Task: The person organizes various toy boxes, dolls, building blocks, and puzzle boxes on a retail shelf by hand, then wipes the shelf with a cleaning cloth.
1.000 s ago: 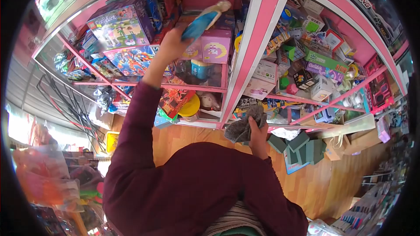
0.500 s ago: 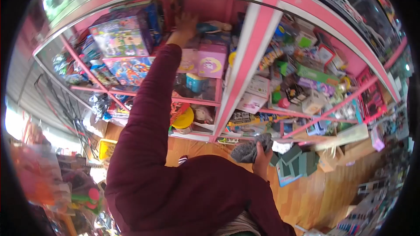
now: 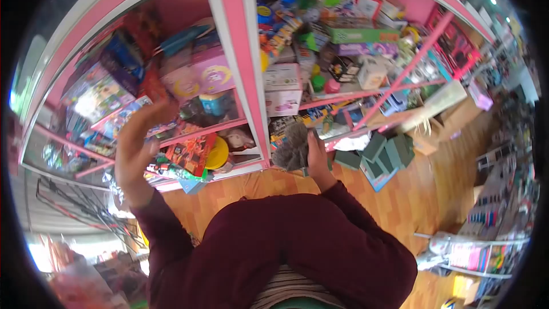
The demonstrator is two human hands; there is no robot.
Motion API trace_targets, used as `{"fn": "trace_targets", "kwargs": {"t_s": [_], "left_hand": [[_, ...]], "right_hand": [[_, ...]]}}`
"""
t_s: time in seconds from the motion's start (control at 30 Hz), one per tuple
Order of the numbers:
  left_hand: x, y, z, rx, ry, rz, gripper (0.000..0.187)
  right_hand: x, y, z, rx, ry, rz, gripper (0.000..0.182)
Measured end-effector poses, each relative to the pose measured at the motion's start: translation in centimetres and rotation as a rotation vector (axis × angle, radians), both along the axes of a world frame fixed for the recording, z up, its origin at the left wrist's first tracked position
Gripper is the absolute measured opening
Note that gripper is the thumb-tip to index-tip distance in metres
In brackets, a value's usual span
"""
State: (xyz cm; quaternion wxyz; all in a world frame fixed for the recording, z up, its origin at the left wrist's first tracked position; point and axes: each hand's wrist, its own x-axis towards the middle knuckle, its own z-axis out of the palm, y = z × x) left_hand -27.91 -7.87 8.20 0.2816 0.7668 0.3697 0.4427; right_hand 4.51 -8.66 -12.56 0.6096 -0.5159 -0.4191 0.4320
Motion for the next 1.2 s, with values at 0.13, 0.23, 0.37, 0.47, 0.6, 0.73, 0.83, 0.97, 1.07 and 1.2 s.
{"fn": "trace_targets", "kwargs": {"t_s": [0.13, 0.23, 0.37, 0.47, 0.6, 0.73, 0.83, 0.97, 1.07, 1.2], "left_hand": [[4.6, -1.7, 0.8, 0.278, 0.058, -0.881, 0.079], [11.1, -3.9, 3.1, 0.28, 0.233, -1.385, 0.084], [14.7, -5.2, 4.0, 0.298, 0.046, -1.735, 0.06], [15.1, -4.9, 2.1, 0.218, -0.086, -1.773, 0.07], [14.8, -2.8, 1.7, 0.115, 0.139, -1.653, 0.084], [15.2, -3.8, 0.6, 0.163, -0.055, -1.835, 0.079], [14.7, -4.8, 0.7, 0.067, -0.156, -1.924, 0.046], [14.2, -5.4, 0.2, -0.172, -0.356, -1.966, 0.029], [14.3, -5.6, 0.4, -0.464, -0.602, -1.799, 0.022], [15.2, -8.3, 0.0, -0.59, -0.681, -1.879, 0.026]], "right_hand": [[0.6, 2.0, -0.1, -0.162, 0.285, -0.012, 0.048], [0.3, 2.1, 1.4, -0.261, 0.524, -0.013, 0.044], [-0.1, 0.8, -0.6, -0.252, 0.563, 0.019, 0.038], [-0.2, -1.1, -1.8, -0.179, 0.525, -0.003, 0.029], [0.1, -2.8, -1.8, -0.186, 0.65, -0.046, 0.027], [0.0, -2.9, -3.8, -0.13, 0.499, -0.091, 0.029], [-1.6, -3.5, -0.1, -0.22, 0.313, -0.09, 0.037], [-3.9, -3.5, -3.1, -0.192, 0.473, -0.016, 0.036], [-4.5, -5.1, -3.2, -0.15, 0.387, 0.033, 0.031], [-3.3, -6.4, -4.3, -0.267, 0.249, -0.027, 0.027]]}}
